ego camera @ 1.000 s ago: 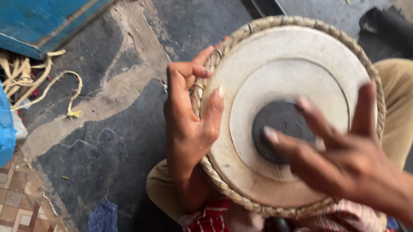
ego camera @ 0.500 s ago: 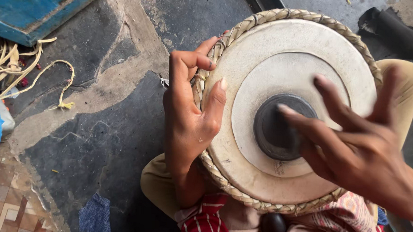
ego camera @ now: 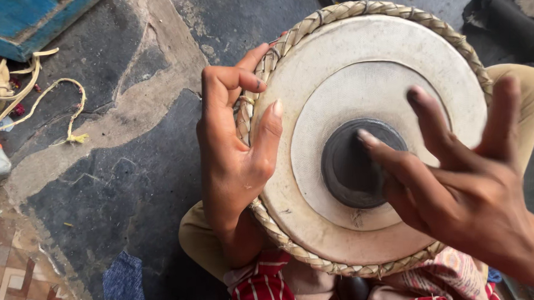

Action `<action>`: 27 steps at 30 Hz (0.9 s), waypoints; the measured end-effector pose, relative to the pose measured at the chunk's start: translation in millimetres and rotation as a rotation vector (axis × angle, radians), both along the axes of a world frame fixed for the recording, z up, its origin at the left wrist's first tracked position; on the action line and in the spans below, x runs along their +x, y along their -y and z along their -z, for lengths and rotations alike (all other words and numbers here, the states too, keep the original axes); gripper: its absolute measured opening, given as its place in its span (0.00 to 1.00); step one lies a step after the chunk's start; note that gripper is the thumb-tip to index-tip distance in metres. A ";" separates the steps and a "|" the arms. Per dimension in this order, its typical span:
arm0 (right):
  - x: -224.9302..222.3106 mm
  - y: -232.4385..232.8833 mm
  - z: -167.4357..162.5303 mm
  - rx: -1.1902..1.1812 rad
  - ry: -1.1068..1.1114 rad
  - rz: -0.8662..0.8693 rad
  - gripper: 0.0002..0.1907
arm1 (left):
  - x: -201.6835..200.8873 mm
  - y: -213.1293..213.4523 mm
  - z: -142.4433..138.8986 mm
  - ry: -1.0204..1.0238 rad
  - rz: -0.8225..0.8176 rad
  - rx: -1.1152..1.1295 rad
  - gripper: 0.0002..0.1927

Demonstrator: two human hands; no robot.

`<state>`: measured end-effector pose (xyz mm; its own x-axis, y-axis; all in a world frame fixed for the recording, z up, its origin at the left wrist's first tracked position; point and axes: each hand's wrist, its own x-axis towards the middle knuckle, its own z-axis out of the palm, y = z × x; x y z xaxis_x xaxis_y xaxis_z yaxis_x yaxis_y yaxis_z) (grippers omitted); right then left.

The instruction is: The person applies a dark paste to the central black circle of a tabla drum head and smooths it with fingers. They then use a thin metal strip to scrape and level the paste, repeating the smoothing and scraping steps until the surface is even.

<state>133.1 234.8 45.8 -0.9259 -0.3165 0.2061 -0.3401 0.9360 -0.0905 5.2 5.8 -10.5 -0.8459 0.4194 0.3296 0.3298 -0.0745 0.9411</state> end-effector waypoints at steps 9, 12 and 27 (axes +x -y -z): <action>70.9 -8.6 42.8 -0.548 -0.149 0.427 0.18 | -0.3 -2.4 -19.4 -0.116 -0.112 -0.159 0.18; 62.4 -28.8 37.9 -0.481 -0.052 0.403 0.19 | 8.8 9.1 -48.6 -0.154 -0.217 -0.468 0.18; 36.8 -48.6 24.4 -0.155 0.087 -0.267 0.23 | 3.4 3.3 -13.3 -0.139 0.003 -0.216 0.16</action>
<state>170.0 283.5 21.4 -0.8307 -0.5216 0.1945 -0.5565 0.7875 -0.2648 8.7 2.5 2.8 -0.7972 0.4955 0.3450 0.4573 0.1225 0.8808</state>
